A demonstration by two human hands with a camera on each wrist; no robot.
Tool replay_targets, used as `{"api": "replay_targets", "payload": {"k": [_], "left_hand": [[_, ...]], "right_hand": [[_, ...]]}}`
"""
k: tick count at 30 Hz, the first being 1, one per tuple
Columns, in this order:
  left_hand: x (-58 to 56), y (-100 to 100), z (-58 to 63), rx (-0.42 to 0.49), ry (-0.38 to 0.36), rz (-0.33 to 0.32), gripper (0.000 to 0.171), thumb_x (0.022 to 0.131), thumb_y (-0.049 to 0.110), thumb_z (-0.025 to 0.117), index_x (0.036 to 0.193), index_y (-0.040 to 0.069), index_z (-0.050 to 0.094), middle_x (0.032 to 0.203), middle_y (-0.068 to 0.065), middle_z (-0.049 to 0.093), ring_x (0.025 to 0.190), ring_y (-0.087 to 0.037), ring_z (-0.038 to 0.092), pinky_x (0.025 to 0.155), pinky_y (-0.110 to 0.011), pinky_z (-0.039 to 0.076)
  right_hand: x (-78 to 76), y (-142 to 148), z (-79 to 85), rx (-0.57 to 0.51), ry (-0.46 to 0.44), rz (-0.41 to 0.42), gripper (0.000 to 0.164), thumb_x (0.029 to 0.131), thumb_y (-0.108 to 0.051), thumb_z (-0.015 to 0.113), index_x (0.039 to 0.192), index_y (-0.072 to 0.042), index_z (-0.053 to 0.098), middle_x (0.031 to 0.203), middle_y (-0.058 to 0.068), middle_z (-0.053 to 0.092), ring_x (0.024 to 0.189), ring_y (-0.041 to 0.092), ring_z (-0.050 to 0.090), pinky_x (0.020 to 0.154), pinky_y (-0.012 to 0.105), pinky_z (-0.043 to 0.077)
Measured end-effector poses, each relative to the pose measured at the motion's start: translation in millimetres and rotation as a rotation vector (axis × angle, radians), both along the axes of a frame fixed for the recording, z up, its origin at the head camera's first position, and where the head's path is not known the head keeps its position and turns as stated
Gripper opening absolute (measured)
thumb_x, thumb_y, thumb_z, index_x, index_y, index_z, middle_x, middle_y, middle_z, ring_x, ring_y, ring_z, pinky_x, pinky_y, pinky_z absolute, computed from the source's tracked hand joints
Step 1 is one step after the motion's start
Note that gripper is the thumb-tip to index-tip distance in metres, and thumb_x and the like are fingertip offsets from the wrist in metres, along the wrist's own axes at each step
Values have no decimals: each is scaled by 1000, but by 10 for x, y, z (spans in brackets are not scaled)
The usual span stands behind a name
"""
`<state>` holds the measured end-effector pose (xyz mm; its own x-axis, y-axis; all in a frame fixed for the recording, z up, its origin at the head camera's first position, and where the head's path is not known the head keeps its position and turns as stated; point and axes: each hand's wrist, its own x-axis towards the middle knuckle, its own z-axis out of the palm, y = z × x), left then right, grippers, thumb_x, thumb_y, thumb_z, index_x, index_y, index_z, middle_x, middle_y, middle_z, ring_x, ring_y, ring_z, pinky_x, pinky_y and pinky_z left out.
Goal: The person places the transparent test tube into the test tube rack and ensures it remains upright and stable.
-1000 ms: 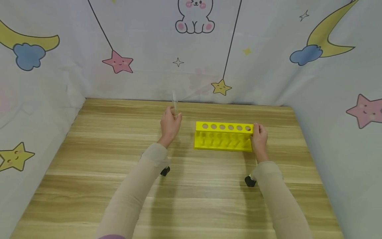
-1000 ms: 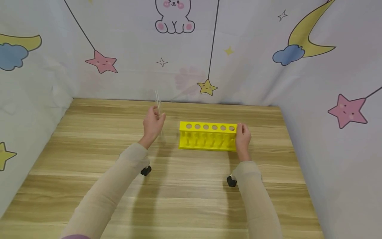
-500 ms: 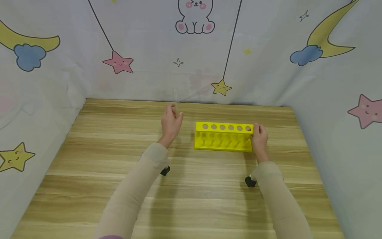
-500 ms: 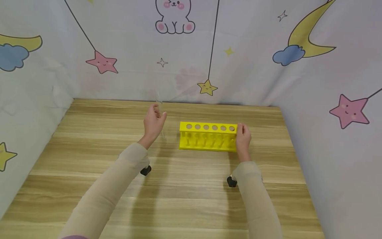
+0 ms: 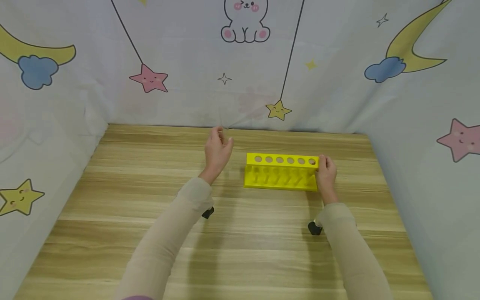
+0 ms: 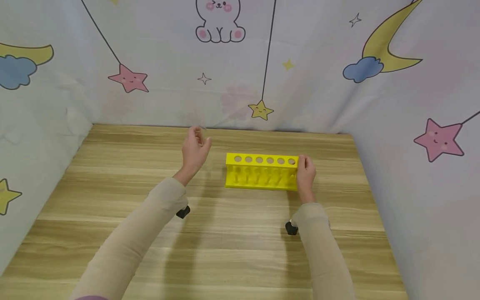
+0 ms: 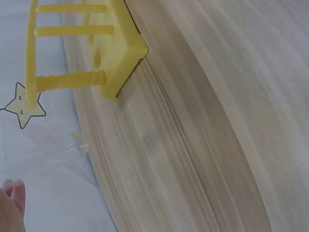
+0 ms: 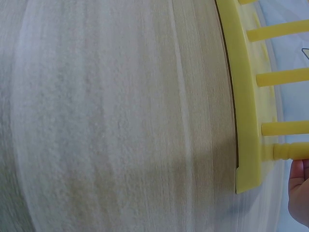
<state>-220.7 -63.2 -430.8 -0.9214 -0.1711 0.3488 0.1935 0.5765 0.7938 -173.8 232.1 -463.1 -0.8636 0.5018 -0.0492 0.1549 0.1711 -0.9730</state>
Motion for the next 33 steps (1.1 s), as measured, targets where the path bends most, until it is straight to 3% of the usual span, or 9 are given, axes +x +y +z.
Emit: {"api": "replay_targets", "payload": {"k": [12, 23, 30, 33], "left_hand": [[13, 23, 33, -27, -2, -27, 34, 82, 16, 58, 109, 0, 45, 78, -8, 45, 65, -20, 43, 60, -29, 36], [24, 79, 122, -48, 30, -63, 34, 82, 15, 58, 109, -1, 45, 83, -11, 49, 70, -21, 45, 62, -30, 39], [24, 114, 169, -60, 50, -97, 34, 84, 15, 57, 111, 0, 44, 87, -11, 50, 77, -22, 48, 65, -31, 43], [32, 127, 199, -68, 58, -113, 34, 84, 15, 57, 111, 0, 44, 87, -11, 50, 78, -22, 48, 66, -31, 44]], "right_hand": [[-7, 6, -22, -6, -7, -5, 23, 93, -24, 40, 81, -6, 50, 69, -4, 42, 67, 10, 41, 55, 12, 36], [-87, 107, -223, 23, -3, -5, 34, 93, -35, 39, 87, -4, 52, 71, -6, 43, 67, 6, 41, 58, 13, 37], [-99, 124, -267, 29, 12, 2, 25, 93, -32, 39, 85, -12, 51, 71, -4, 42, 65, 7, 39, 57, 15, 37], [-104, 127, -270, 33, 9, 6, 27, 93, -32, 39, 88, -10, 52, 73, -4, 42, 67, 7, 40, 58, 16, 37]]}}
